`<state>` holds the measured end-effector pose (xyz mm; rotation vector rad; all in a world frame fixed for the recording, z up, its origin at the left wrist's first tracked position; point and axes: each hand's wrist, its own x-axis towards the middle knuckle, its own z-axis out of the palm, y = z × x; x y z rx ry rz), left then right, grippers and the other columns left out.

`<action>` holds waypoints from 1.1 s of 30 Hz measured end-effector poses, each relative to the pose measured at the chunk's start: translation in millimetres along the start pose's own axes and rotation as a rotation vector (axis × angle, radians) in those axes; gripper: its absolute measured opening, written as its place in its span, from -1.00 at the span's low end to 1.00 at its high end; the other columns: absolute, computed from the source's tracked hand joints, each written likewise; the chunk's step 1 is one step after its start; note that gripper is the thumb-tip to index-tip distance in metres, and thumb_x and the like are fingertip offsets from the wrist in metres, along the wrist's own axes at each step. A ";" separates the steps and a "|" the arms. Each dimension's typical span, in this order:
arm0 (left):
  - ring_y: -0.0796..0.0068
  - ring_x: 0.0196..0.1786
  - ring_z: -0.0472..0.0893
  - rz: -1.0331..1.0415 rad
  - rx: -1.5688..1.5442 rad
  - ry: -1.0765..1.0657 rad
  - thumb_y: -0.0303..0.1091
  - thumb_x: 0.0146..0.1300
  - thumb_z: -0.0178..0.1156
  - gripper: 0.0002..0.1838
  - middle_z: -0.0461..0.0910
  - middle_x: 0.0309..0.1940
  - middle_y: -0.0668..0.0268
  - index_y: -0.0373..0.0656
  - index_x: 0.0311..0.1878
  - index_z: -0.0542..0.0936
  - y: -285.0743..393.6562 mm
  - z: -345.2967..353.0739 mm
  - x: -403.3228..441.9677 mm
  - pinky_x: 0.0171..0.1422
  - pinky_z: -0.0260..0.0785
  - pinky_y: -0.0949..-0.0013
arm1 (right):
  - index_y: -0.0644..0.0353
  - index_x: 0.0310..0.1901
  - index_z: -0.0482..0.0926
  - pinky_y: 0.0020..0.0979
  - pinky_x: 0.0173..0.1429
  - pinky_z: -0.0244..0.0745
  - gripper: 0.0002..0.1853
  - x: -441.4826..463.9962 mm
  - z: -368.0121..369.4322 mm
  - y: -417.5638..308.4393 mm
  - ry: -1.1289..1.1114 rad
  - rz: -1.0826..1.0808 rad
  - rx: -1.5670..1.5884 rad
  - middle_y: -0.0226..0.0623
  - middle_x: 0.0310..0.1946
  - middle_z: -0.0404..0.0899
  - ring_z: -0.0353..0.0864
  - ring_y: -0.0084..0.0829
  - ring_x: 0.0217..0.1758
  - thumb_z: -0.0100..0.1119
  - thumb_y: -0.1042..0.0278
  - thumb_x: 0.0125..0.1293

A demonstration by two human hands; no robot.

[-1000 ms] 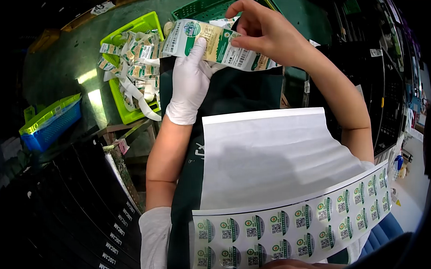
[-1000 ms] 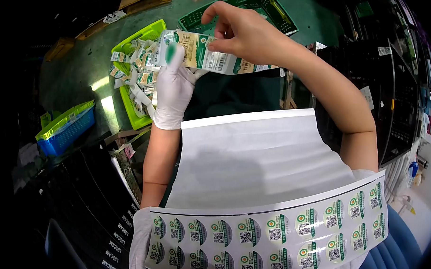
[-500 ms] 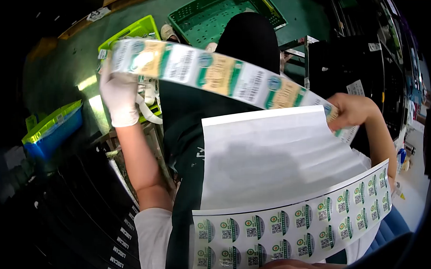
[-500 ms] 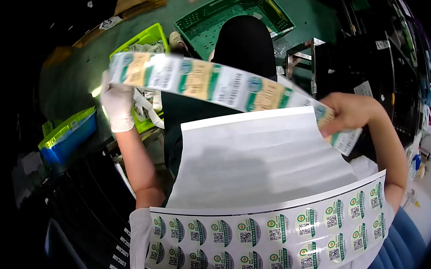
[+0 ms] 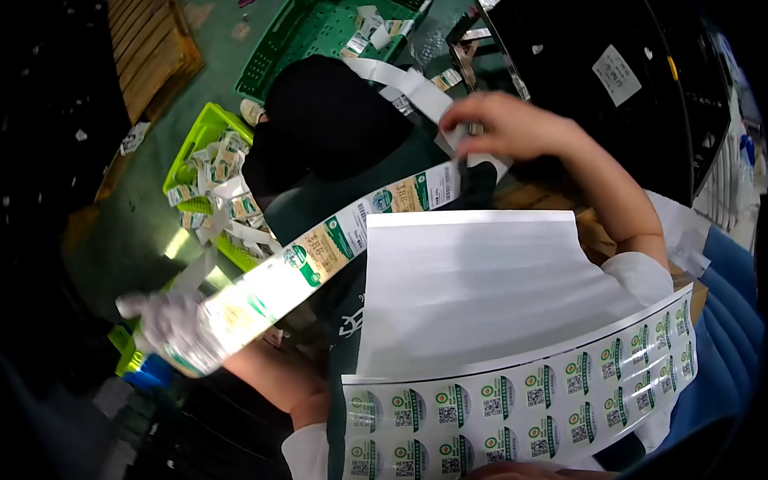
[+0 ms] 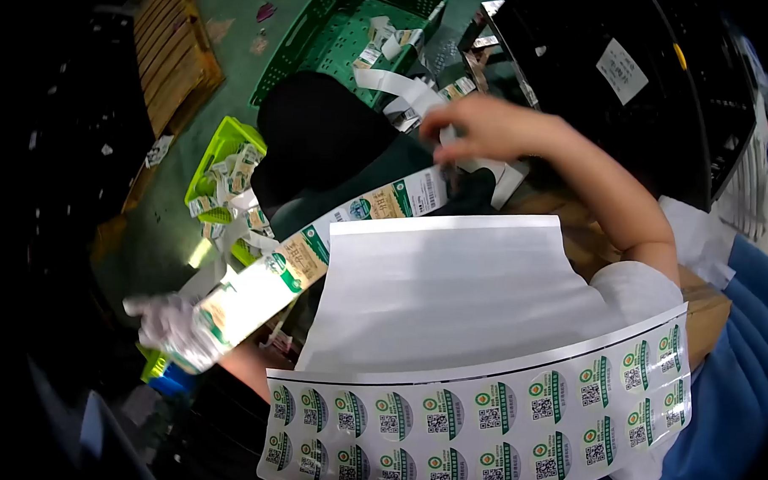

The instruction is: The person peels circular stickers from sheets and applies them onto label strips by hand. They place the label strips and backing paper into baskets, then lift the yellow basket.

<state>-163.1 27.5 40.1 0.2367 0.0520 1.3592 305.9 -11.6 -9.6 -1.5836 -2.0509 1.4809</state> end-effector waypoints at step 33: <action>0.23 0.12 0.51 0.248 1.664 0.472 -0.37 0.36 0.04 -0.45 0.39 0.18 -0.03 -0.28 0.38 0.20 -68.1 -4.6 -29.0 0.19 0.41 0.24 | 0.21 -0.30 0.56 -0.42 -0.19 0.42 -0.91 83.8 76.6 -104.2 0.728 -0.748 0.533 -0.32 -0.32 0.56 0.55 -0.42 -0.30 0.27 0.47 0.17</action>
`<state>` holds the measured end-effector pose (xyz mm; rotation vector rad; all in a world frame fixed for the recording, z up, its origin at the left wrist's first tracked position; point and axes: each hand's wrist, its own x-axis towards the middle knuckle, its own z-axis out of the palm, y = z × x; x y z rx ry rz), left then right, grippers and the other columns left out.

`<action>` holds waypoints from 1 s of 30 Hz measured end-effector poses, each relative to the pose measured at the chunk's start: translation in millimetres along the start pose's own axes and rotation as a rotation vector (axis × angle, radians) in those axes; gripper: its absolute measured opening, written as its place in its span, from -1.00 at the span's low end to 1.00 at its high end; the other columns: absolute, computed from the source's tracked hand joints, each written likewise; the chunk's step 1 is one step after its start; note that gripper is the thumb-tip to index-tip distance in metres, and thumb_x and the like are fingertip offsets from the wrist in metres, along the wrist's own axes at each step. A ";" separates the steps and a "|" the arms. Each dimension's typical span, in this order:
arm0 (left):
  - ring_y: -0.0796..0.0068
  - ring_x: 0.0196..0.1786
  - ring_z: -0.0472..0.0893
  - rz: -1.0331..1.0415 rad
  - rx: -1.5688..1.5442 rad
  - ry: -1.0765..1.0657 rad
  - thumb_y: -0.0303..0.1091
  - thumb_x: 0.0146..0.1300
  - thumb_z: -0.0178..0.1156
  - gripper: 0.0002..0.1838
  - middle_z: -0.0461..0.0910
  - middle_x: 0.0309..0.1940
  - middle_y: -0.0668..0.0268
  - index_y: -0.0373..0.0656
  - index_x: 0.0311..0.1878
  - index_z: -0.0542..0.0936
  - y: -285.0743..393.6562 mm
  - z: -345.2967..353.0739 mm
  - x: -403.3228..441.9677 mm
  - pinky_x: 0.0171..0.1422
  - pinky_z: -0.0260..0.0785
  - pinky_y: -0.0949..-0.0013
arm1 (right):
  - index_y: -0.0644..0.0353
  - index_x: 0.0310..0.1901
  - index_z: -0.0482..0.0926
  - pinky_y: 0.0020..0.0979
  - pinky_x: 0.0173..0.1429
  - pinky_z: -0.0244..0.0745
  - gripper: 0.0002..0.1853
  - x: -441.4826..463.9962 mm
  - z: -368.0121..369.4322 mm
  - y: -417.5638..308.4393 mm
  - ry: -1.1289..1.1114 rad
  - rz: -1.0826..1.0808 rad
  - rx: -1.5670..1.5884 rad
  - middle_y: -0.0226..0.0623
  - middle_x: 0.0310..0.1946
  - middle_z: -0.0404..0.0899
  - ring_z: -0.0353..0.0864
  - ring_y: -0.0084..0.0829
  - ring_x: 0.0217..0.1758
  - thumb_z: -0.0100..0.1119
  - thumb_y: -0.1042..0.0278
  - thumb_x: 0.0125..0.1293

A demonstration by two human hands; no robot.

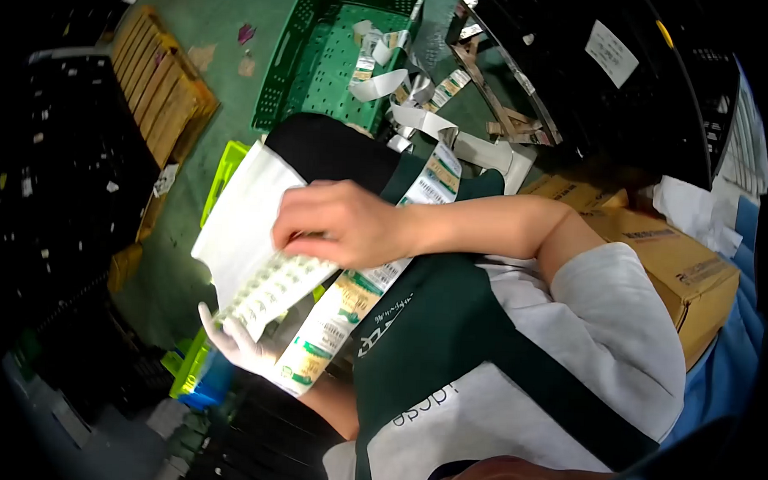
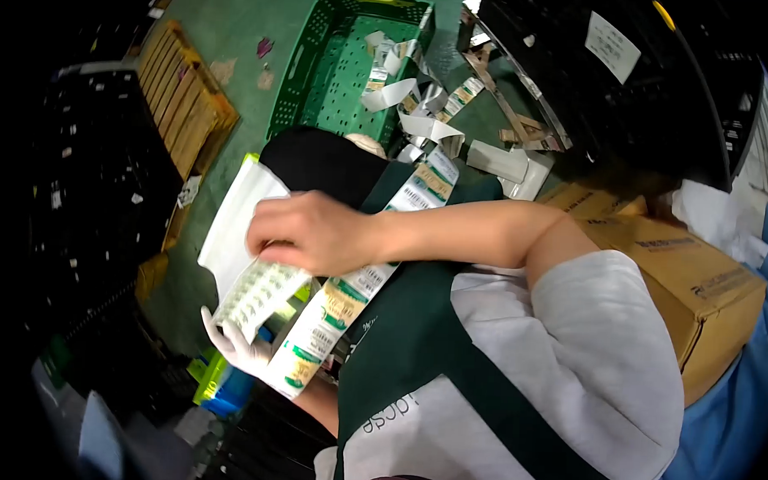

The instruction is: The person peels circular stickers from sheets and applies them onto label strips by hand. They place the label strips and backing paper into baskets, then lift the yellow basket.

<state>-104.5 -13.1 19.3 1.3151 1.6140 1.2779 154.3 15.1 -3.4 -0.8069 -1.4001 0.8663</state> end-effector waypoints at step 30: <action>0.39 0.12 0.53 -0.043 -0.274 -0.225 -0.73 0.03 0.26 -0.43 0.53 0.11 0.13 -0.34 0.20 0.48 49.6 24.4 3.5 0.22 0.38 0.32 | 0.13 0.23 0.46 -0.46 -0.08 0.54 -0.48 32.2 -66.6 -27.8 -0.284 0.327 0.018 -0.33 0.11 0.55 0.59 -0.55 -0.20 0.21 0.55 0.18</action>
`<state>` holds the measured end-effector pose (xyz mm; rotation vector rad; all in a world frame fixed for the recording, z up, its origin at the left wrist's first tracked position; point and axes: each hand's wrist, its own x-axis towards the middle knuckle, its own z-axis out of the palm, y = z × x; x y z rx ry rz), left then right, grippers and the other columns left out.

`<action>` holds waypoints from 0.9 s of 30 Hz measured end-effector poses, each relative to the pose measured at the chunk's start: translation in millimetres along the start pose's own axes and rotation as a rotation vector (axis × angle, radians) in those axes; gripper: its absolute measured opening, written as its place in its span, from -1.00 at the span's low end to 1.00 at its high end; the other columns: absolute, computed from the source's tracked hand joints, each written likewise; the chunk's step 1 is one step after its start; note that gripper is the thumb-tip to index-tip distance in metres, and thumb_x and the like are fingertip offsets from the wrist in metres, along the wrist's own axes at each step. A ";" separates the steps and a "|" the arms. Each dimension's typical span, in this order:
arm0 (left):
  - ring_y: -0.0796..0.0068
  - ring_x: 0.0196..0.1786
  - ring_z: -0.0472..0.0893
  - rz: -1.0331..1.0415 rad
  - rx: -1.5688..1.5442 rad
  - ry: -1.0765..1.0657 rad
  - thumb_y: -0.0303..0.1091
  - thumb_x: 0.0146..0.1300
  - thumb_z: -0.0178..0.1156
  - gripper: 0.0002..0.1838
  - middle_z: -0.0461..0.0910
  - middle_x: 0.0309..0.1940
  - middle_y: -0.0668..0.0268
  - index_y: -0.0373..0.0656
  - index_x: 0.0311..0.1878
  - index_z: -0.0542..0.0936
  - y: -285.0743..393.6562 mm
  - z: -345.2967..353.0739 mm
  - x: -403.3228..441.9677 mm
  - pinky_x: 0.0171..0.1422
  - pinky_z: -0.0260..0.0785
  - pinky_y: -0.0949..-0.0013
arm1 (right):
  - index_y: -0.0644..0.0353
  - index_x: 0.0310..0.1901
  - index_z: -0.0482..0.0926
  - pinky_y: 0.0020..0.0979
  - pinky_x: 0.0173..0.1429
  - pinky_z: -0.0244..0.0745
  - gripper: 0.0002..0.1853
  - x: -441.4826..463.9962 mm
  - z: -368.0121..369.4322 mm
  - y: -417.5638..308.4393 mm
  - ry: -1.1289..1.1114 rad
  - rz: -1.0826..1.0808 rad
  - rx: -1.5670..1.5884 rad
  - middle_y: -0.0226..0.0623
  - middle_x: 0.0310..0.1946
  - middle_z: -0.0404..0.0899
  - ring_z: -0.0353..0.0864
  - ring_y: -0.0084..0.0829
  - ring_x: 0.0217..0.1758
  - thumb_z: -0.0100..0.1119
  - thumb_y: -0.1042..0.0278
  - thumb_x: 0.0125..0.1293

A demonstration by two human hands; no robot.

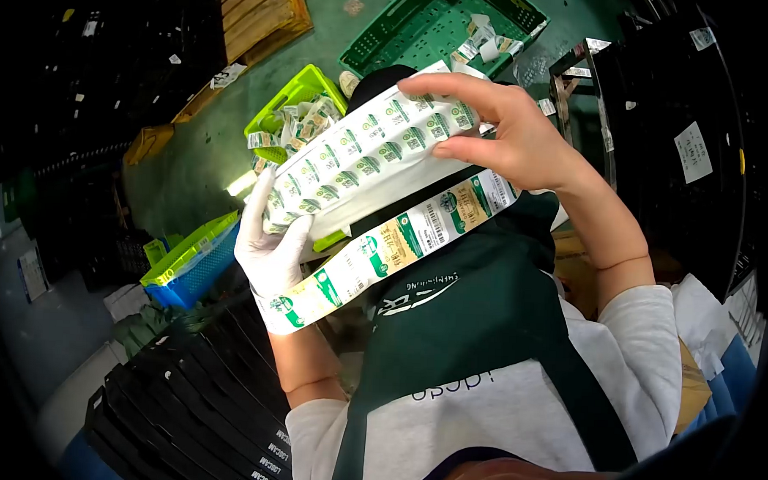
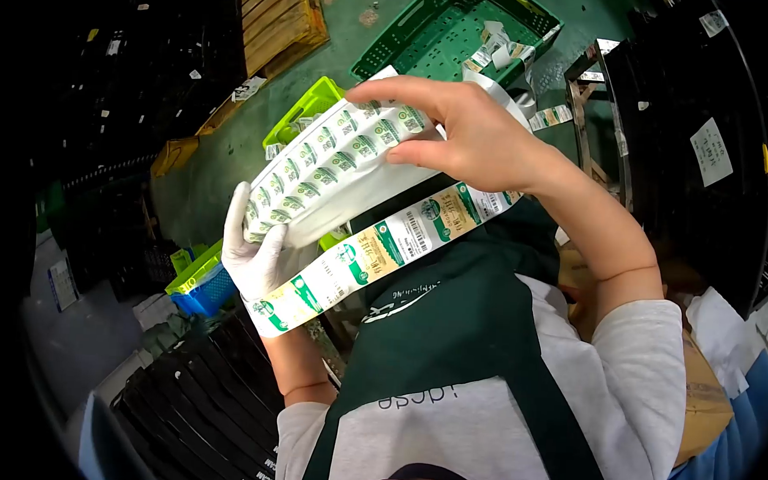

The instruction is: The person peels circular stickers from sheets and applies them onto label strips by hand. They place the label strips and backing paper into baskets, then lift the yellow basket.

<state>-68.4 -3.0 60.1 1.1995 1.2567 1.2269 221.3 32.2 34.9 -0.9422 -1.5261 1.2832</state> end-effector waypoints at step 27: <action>0.69 -0.27 0.50 0.015 0.075 0.159 -0.52 0.26 0.23 -0.94 0.59 -0.32 0.38 -0.29 -0.24 0.57 -13.0 -6.2 2.9 -0.10 0.37 0.56 | 0.20 -0.24 0.39 -0.42 -0.45 0.21 -0.57 21.3 -0.8 -8.3 -0.324 0.029 -0.492 -0.38 -0.61 0.27 0.30 -0.45 -0.56 0.33 0.04 0.15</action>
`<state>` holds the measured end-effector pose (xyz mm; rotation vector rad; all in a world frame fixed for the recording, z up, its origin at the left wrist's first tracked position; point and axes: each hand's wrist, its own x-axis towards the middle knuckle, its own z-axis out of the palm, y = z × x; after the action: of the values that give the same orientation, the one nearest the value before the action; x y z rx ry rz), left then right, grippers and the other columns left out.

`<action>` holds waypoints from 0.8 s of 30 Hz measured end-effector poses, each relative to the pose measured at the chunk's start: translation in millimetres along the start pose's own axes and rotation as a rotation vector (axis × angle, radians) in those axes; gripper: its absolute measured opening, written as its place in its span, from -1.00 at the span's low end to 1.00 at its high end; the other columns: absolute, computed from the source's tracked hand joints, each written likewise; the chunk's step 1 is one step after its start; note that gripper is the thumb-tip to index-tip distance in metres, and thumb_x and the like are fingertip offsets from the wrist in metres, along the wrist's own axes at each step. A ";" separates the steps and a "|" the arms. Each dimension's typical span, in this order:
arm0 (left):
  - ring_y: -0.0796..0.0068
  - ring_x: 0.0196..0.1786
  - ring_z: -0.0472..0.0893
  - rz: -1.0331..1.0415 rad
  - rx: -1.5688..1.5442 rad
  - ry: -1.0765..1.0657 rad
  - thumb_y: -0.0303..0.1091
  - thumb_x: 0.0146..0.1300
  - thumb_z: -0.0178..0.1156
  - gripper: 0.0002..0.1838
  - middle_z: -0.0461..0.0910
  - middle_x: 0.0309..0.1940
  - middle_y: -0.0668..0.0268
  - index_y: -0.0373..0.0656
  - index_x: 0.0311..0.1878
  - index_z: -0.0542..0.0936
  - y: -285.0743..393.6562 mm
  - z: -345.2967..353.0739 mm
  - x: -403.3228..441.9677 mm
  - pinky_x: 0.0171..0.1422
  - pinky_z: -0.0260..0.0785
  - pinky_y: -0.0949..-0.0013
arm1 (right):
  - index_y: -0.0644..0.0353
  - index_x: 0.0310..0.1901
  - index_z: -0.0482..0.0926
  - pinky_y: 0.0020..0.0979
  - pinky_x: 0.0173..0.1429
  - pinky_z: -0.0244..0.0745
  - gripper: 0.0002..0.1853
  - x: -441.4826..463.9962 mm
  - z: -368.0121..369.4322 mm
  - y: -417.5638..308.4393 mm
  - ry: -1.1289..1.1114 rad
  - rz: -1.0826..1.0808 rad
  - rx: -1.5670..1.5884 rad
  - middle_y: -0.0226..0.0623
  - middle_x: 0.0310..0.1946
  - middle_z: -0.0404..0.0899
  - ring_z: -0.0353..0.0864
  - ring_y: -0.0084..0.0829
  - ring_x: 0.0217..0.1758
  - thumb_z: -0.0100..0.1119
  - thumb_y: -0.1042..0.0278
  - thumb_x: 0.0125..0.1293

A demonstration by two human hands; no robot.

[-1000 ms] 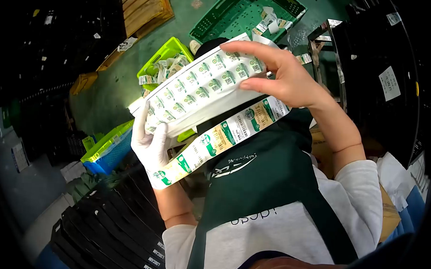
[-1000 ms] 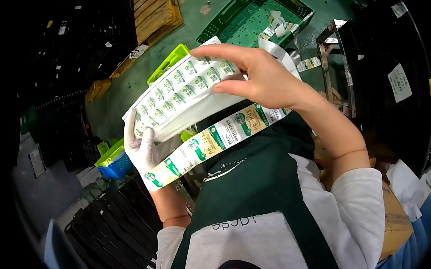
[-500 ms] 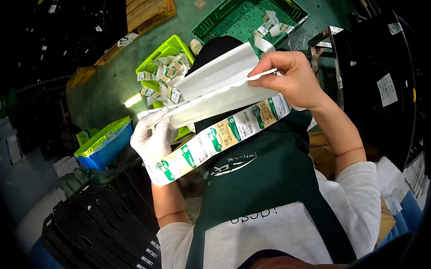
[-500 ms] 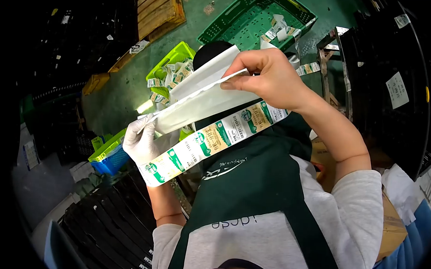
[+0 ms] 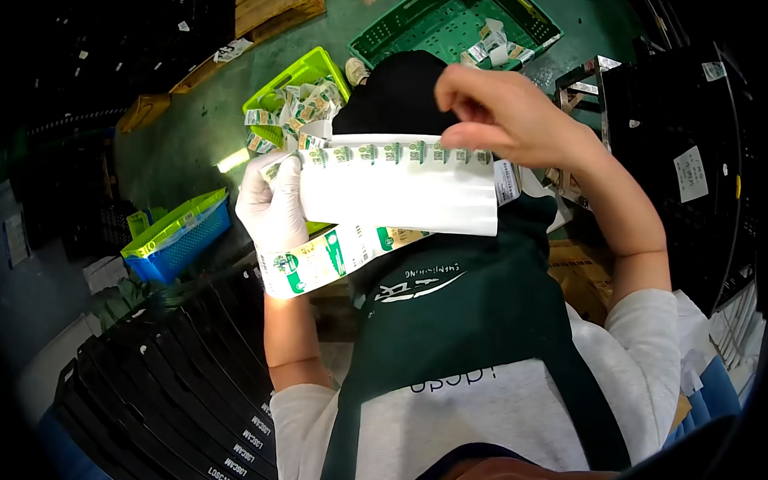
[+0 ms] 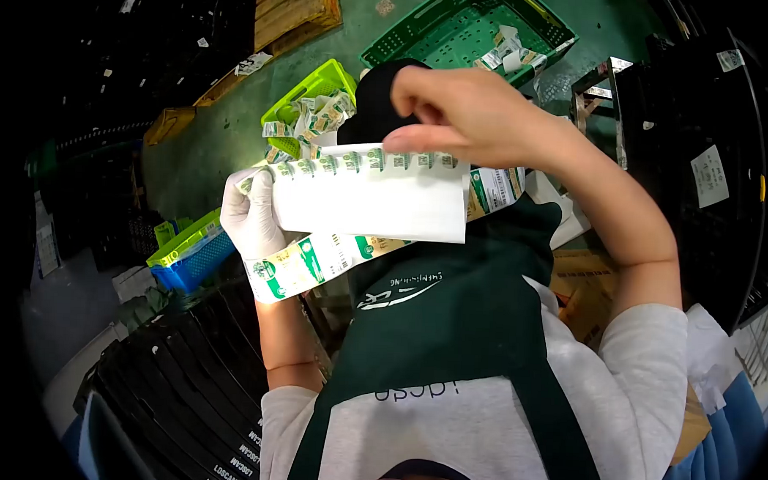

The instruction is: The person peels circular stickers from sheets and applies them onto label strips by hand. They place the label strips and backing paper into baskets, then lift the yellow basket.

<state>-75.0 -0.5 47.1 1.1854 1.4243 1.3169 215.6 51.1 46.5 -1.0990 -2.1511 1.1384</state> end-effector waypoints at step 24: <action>0.59 -0.28 0.49 0.154 0.319 0.338 -0.57 0.21 0.12 -0.96 0.57 -0.32 0.29 -0.31 -0.29 0.54 1.7 -16.4 -2.7 -0.10 0.39 0.47 | 0.16 0.37 0.16 -0.48 0.01 0.51 -0.30 -10.9 -22.2 11.4 0.480 -0.111 0.530 -0.20 0.19 0.30 0.47 -0.45 0.04 0.17 0.64 0.19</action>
<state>-90.3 -6.4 50.3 1.3454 1.8713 1.4859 242.3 56.2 48.8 -0.8807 -1.4139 1.1571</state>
